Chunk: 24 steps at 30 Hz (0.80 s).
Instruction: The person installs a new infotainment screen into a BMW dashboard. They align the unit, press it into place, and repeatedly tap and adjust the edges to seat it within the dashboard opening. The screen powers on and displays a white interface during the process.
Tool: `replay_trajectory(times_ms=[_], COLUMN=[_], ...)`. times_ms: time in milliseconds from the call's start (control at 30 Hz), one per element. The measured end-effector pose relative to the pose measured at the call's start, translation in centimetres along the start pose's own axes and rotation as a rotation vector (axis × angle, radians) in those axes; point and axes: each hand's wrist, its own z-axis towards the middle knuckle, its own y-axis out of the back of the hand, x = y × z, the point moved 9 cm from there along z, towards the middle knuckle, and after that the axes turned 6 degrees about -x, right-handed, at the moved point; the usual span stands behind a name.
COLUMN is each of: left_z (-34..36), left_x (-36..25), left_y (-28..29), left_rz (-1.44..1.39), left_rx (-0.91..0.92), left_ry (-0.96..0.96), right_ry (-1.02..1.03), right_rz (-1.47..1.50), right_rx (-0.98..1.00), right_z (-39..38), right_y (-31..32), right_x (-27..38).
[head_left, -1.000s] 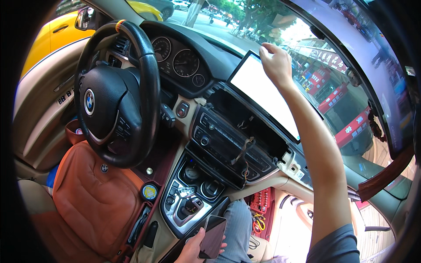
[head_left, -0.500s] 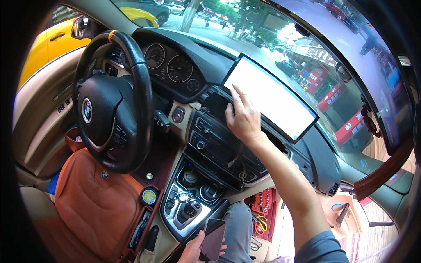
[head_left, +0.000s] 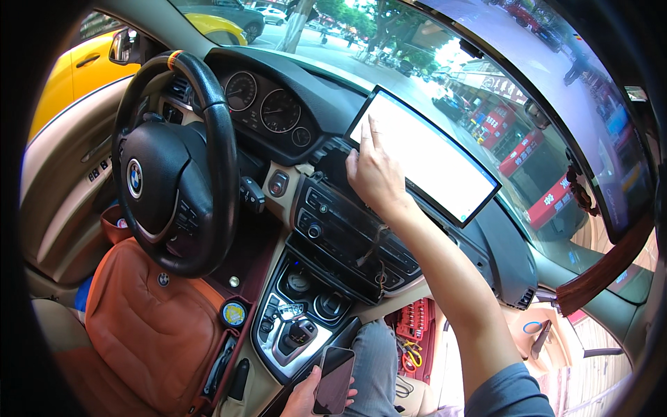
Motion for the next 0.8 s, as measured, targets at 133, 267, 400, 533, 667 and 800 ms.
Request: replay_trajectory(times_ms=[133,267,400,533,667,800], left_z=[0.2,0.3,0.1,0.0,0.1,0.1], left_x=[0.4,0.6,0.3,0.3,0.2,0.4], left_y=[0.1,0.5,0.2,0.1,0.1,-0.1], left_rz=[-0.117,-0.113,-0.117,-0.11,0.008,-0.081], left_rx=[-0.004,-0.017,0.007,-0.014,0.018,0.05], left_ry=[0.003,0.003,-0.018,-0.008,0.006,-0.012], right_ry=[-0.093,-0.023,0.121,0.135,0.173,0.158], right_rz=[0.008,-0.008,-0.052,-0.041,0.021,0.052], right_rx=[0.104,0.042,-0.054,-0.028,-0.048,-0.086], right_z=[0.2,0.0,-1.5,-3.5,-5.5,-8.3], right_y=[-1.2,-0.4,1.3,2.3,4.1,6.5], right_x=[-0.6,0.1,1.0,0.9,1.0,-0.4])
